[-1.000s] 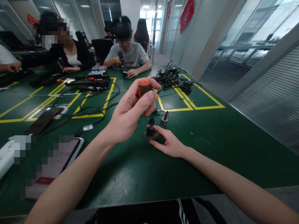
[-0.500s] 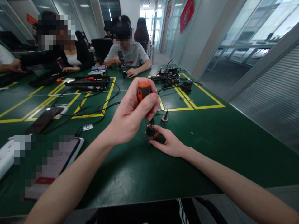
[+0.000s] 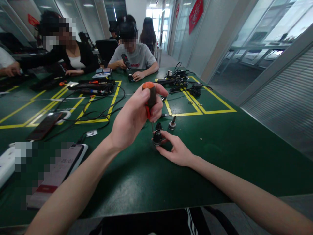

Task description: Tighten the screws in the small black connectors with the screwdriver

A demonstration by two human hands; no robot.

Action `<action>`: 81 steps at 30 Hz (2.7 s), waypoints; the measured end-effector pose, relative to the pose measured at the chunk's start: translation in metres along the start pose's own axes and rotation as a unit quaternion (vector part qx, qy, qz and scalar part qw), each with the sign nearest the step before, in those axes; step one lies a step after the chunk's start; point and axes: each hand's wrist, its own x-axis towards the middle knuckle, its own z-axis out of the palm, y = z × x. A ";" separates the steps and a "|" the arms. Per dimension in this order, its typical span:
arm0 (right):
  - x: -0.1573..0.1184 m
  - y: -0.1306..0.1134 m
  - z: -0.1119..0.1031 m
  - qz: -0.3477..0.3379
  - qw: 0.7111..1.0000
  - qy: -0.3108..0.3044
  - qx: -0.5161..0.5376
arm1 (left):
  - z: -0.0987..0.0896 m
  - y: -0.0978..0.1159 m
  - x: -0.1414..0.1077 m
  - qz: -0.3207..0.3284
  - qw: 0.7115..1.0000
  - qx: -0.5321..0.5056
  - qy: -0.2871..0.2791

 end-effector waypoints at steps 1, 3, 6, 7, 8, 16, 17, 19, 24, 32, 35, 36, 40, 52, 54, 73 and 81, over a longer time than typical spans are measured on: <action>0.000 0.000 0.000 0.002 1.000 0.000 0.002 | 0.001 0.001 0.000 -0.006 1.000 -0.008 0.003; 0.000 0.000 0.000 0.004 1.000 0.001 0.007 | 0.001 0.003 0.000 -0.017 0.999 -0.023 0.014; 0.000 0.000 -0.001 0.006 1.000 -0.003 0.017 | 0.000 0.001 0.003 -0.032 0.998 -0.036 0.030; 0.001 0.000 -0.001 0.005 1.000 -0.006 0.019 | -0.001 -0.001 0.004 -0.031 0.998 -0.036 0.030; 0.001 0.000 -0.001 0.004 1.000 -0.009 0.020 | -0.002 -0.002 0.004 -0.026 0.999 -0.033 0.029; 0.001 0.003 -0.002 0.009 1.000 -0.014 0.021 | -0.006 -0.014 0.003 0.059 0.998 0.015 -0.021; 0.000 0.004 -0.002 0.011 1.000 -0.013 0.021 | -0.005 -0.014 0.003 0.060 0.998 0.013 -0.025; 0.000 0.004 -0.002 0.013 1.000 -0.010 0.024 | -0.004 -0.015 0.003 0.055 0.998 0.012 -0.037; 0.001 0.002 -0.001 0.019 0.999 -0.015 0.041 | -0.003 -0.015 0.003 0.035 0.999 -0.014 -0.016; 0.001 0.001 0.001 0.043 0.997 -0.011 0.063 | 0.001 -0.002 0.000 -0.036 0.999 -0.026 -0.029; 0.002 0.000 0.002 0.052 0.995 -0.004 0.082 | 0.000 -0.003 0.001 -0.043 0.998 -0.045 -0.023; 0.002 0.000 0.002 0.055 0.995 -0.001 0.088 | 0.000 -0.004 0.001 -0.044 0.998 -0.047 -0.020; 0.002 0.000 0.002 0.060 0.994 0.000 0.093 | -0.001 -0.009 0.003 -0.030 0.998 -0.049 -0.023; 0.002 -0.002 0.000 0.049 0.995 -0.018 0.083 | -0.002 -0.011 0.001 -0.003 0.999 -0.029 -0.030; 0.001 -0.001 0.000 0.045 0.996 -0.016 0.076 | -0.002 -0.011 0.001 0.004 0.999 -0.028 -0.037; 0.001 0.002 -0.001 0.007 0.999 -0.020 0.045 | -0.001 -0.003 0.001 -0.049 0.997 -0.032 -0.043; 0.001 0.001 -0.001 0.011 0.999 -0.021 0.045 | -0.002 -0.010 0.004 -0.033 0.999 -0.032 -0.025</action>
